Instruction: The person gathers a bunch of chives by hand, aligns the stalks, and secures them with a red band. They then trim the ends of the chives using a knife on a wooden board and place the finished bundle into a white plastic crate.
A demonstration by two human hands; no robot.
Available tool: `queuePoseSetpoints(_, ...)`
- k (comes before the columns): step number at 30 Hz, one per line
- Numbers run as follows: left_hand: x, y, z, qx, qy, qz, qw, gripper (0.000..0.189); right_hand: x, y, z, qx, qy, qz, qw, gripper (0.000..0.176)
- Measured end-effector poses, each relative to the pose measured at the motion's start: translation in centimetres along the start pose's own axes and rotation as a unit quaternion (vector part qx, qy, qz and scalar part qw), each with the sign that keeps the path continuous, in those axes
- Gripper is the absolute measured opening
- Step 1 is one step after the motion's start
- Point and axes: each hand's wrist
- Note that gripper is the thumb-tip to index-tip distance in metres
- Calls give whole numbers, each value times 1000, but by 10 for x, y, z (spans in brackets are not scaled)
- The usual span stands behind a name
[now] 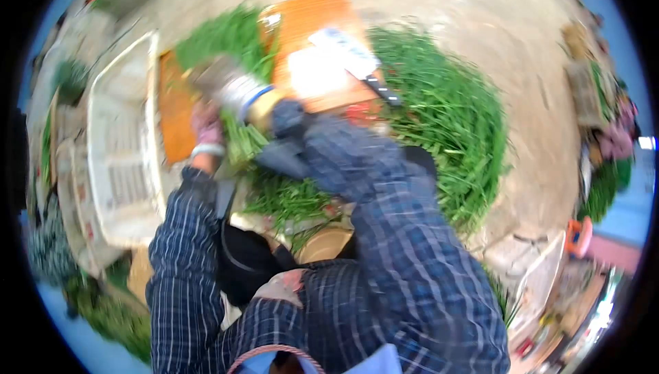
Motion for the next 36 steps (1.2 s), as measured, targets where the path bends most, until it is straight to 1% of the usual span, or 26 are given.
queuePoseSetpoints(1,-5,19,6,-271,-2,16,963,34,2,11,22,-50,-23,0,998,25)
queuePoseSetpoints(3,-21,-10,23,-187,24,62,980,38,17,36,70,-170,-21,-11,985,20)
queuePoseSetpoints(4,-15,25,21,-13,70,53,996,46,55,44,93,-208,47,41,976,19)
queuePoseSetpoints(5,-8,42,34,-69,65,17,995,44,93,52,117,-237,110,98,960,23)
queuePoseSetpoints(7,4,99,47,-38,90,106,990,40,127,92,171,-259,197,-23,945,20)
queuePoseSetpoints(9,-3,66,83,-126,100,142,977,52,164,162,220,-237,149,-120,953,18)
queuePoseSetpoints(10,-3,39,86,-177,102,160,966,59,169,219,220,-198,195,-217,936,29)
queuePoseSetpoints(11,0,37,82,-161,95,219,958,69,178,293,236,-202,183,-310,911,27)
queuePoseSetpoints(12,-2,13,85,-136,13,197,971,67,187,307,238,-138,161,-396,894,27)
queuePoseSetpoints(13,-6,-28,92,-110,-68,172,977,65,196,319,239,-79,128,-476,866,38)
queuePoseSetpoints(14,-4,-13,80,-89,-66,208,972,63,205,294,221,47,82,-540,836,60)
queuePoseSetpoints(16,0,20,57,-49,-59,279,957,60,197,291,202,295,175,-472,812,61)
queuePoseSetpoints(18,2,18,53,-23,-69,293,953,64,175,249,184,233,224,-311,894,54)
queuePoseSetpoints(20,-8,-8,56,-17,-109,237,965,71,140,197,167,161,83,-203,962,55)
queuePoseSetpoints(21,-5,-13,57,-13,-128,211,969,75,120,190,140,50,62,-83,993,58)
queuePoseSetpoints(22,4,29,43,14,-128,263,956,78,96,185,113,118,52,-54,990,61)
queuePoseSetpoints(23,14,74,28,40,-125,313,940,82,87,159,83,49,21,-66,996,69)
queuePoseSetpoints(25,9,70,20,34,-105,305,946,84,37,139,39,8,-5,-144,990,78)
queuePoseSetpoints(26,6,64,17,33,-94,299,949,84,28,121,24,-79,3,-137,987,75)
queuePoseSetpoints(27,2,53,15,-64,-89,288,951,82,21,102,9,-164,14,-129,978,74)
queuePoseSetpoints(28,5,57,8,-73,-59,270,958,84,0,104,-8,-180,16,-103,978,74)
queuePoseSetpoints(30,1,56,14,-132,-106,250,953,81,3,66,-28,-199,-46,-171,964,72)
queuePoseSetpoints(32,-4,44,16,51,-151,258,953,62,-27,91,-55,46,39,-105,993,74)
queuePoseSetpoints(33,5,54,15,139,-166,260,941,49,-26,102,-54,61,41,-113,991,74)
queuePoseSetpoints(35,-10,4,26,97,-203,208,952,56,-16,100,-44,87,41,-126,987,75)
queuePoseSetpoints(36,-6,28,22,58,-175,267,946,65,-2,82,-34,56,41,-158,985,74)
Point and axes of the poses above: each hand's wrist, its own x-axis away from the middle knuckle, its own z-axis out of the back of the hand, y = z × x, and after that the axes turned 14 degrees about -y, right-handed
